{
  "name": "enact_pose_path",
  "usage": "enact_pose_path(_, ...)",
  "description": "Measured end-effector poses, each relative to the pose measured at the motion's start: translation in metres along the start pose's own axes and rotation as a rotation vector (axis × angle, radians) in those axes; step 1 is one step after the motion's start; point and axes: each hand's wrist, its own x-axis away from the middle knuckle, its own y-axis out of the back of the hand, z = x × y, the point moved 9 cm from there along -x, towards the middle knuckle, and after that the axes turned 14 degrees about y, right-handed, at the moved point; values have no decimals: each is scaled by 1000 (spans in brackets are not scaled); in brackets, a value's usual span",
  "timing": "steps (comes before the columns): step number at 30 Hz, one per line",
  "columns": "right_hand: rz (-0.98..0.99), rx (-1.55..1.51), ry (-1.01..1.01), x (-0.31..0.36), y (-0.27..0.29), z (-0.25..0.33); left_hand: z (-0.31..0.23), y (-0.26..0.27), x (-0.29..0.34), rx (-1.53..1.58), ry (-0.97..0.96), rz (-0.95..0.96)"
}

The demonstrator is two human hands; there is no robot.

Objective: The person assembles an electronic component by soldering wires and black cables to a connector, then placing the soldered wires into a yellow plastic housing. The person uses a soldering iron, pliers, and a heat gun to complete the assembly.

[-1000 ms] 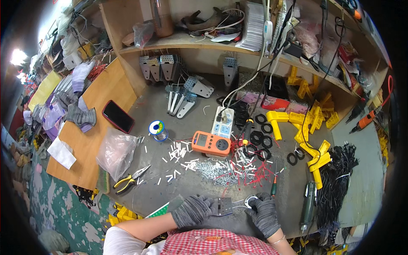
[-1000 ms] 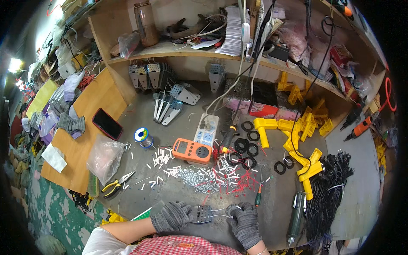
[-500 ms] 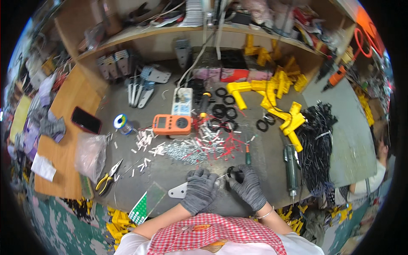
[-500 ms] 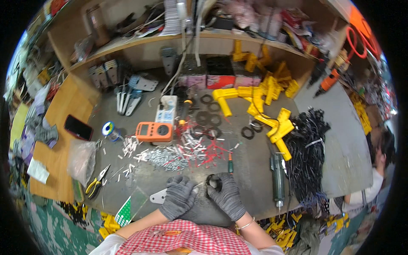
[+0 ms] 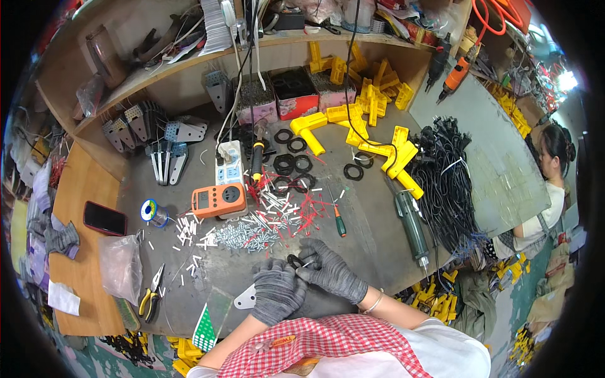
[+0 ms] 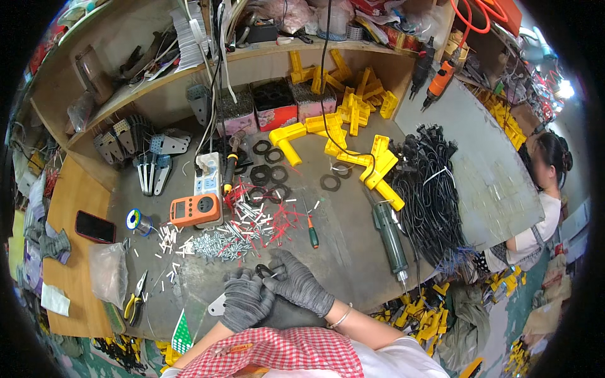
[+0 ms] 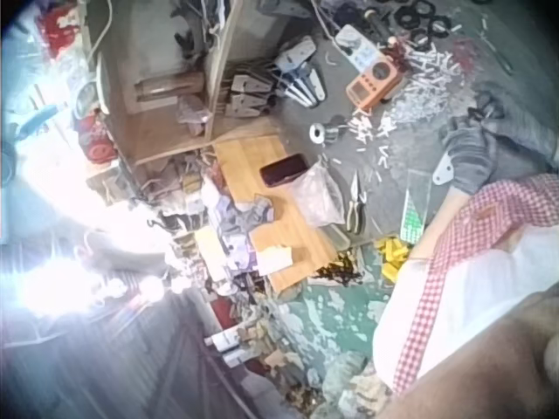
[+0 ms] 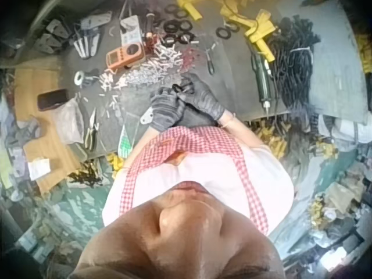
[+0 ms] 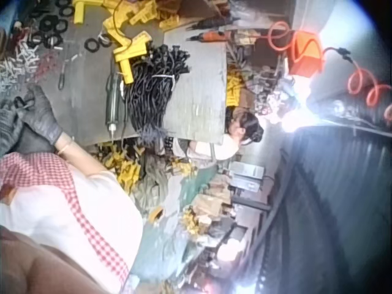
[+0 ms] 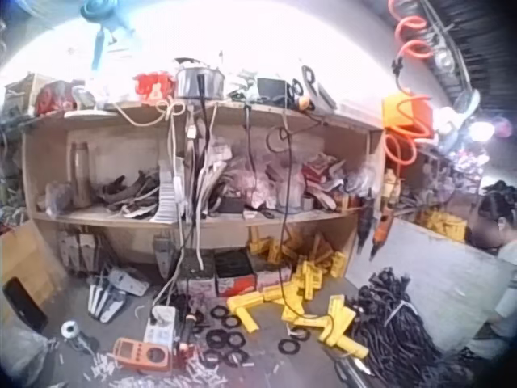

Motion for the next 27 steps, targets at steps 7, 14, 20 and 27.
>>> enact_pose_path(7,319,338,-3,-2,-8,6,12,-7,5,344,125,100)
enact_pose_path(14,-689,1599,217,-8,291,56,-7,8,4,221,-59,97)
enact_pose_path(20,-595,1496,-79,-22,318,47,-21,0,3,223,-215,173)
enact_pose_path(27,-670,1123,392,14,175,139,11,-3,9,169,-102,307)
